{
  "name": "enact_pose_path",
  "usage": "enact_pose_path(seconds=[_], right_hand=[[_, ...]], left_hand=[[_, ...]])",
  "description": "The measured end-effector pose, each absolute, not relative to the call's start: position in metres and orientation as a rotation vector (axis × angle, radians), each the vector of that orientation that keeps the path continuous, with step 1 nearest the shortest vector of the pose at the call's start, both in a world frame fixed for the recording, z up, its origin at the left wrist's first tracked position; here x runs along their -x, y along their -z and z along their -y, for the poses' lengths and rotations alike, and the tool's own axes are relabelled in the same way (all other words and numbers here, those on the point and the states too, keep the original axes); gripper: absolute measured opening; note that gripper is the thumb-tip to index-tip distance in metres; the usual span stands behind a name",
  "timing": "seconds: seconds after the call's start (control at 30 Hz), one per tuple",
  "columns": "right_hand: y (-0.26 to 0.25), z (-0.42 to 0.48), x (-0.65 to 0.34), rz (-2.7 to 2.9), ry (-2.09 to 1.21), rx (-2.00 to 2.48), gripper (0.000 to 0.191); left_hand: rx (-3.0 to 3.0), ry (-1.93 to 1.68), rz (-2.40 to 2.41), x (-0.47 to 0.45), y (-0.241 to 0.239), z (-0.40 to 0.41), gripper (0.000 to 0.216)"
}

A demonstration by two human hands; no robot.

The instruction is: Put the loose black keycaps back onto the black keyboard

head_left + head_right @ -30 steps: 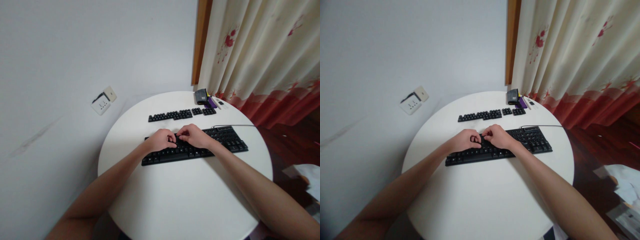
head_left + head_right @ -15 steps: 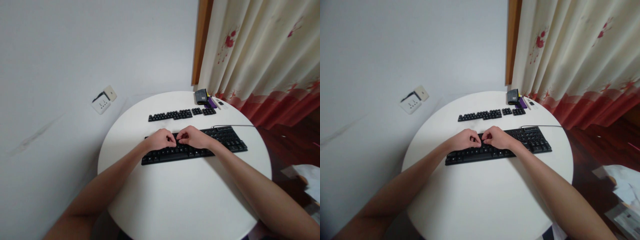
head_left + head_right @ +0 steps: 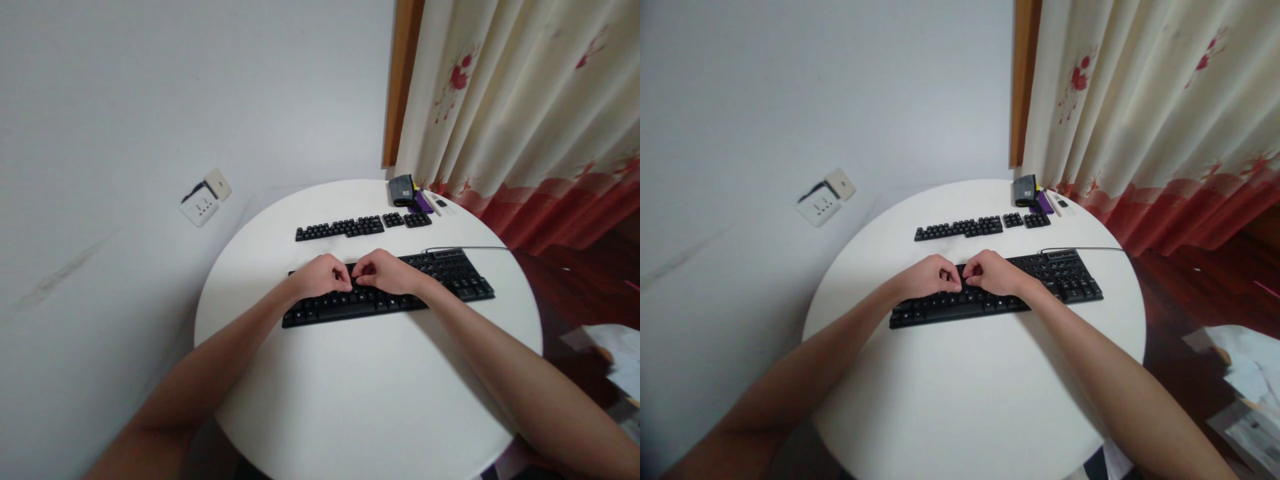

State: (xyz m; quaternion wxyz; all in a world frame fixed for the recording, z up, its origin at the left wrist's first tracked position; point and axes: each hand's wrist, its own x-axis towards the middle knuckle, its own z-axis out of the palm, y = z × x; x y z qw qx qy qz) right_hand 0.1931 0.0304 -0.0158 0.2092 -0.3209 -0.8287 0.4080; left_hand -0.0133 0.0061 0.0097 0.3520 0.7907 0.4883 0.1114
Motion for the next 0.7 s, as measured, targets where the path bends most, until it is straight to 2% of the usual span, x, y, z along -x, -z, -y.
enact_pose_path(seconds=[0.7], right_hand=[[0.0201, -0.0330, -0.1937, 2.302, -1.174, 0.879, 0.012]], left_hand=[[-2.068, -0.272, -1.259, 0.0144, -0.0058, -0.0091, 0.013]])
